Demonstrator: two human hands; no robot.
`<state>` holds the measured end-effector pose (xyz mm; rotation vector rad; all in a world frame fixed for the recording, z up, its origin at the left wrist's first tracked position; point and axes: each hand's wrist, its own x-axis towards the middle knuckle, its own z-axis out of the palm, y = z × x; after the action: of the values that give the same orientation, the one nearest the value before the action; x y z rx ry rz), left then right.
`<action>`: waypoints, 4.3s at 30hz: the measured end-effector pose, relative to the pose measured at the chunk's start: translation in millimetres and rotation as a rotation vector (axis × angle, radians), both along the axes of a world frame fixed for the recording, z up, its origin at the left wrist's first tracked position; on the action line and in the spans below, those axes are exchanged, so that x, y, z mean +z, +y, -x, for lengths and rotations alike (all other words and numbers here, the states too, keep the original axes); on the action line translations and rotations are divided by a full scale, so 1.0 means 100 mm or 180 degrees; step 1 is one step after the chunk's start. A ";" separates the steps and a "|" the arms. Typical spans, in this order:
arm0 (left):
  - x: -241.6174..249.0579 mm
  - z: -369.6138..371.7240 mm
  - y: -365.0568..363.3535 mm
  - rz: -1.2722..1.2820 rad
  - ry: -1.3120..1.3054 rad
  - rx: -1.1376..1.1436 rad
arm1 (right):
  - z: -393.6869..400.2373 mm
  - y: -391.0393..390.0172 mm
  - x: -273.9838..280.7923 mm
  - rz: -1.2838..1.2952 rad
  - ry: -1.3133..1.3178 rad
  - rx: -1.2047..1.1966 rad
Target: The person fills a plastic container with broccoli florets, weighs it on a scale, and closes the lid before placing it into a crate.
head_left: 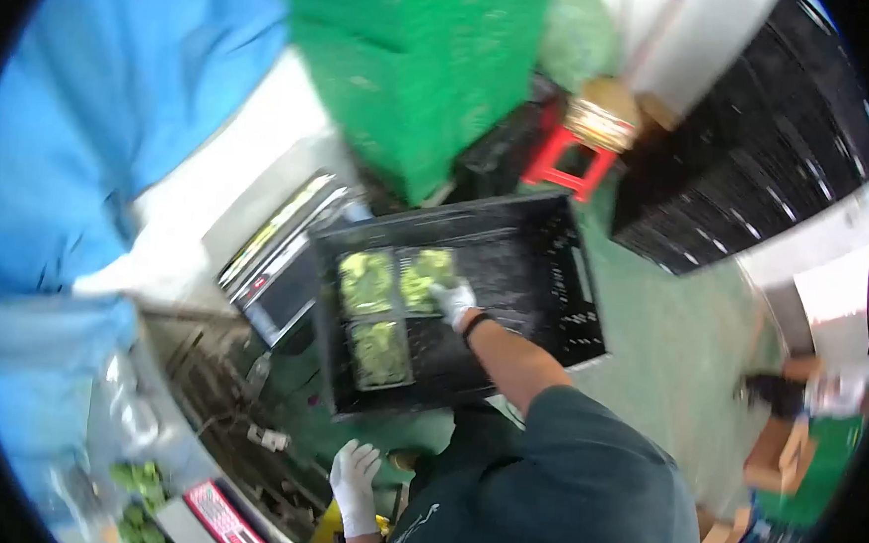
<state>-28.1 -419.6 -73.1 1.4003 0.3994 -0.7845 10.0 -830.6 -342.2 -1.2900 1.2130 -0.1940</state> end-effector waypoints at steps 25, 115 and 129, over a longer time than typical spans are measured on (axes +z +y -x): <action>0.45 0.83 2.83 0.0108 -0.1884 0.1794 | -1.94 4.55 2.99 0.0926 -0.2353 0.4122; 0.45 -0.15 7.08 -0.5083 0.0452 0.0356 | -1.53 6.89 3.51 0.3074 -0.4427 0.7388; 0.57 0.37 6.63 -0.5839 -0.0348 0.1567 | -1.56 6.93 3.48 0.2886 -0.4744 0.7258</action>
<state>-65.1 243.6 -16.1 2.7649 1.5112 0.3444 166.2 -138.1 5.5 -1.7604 -1.9674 0.0769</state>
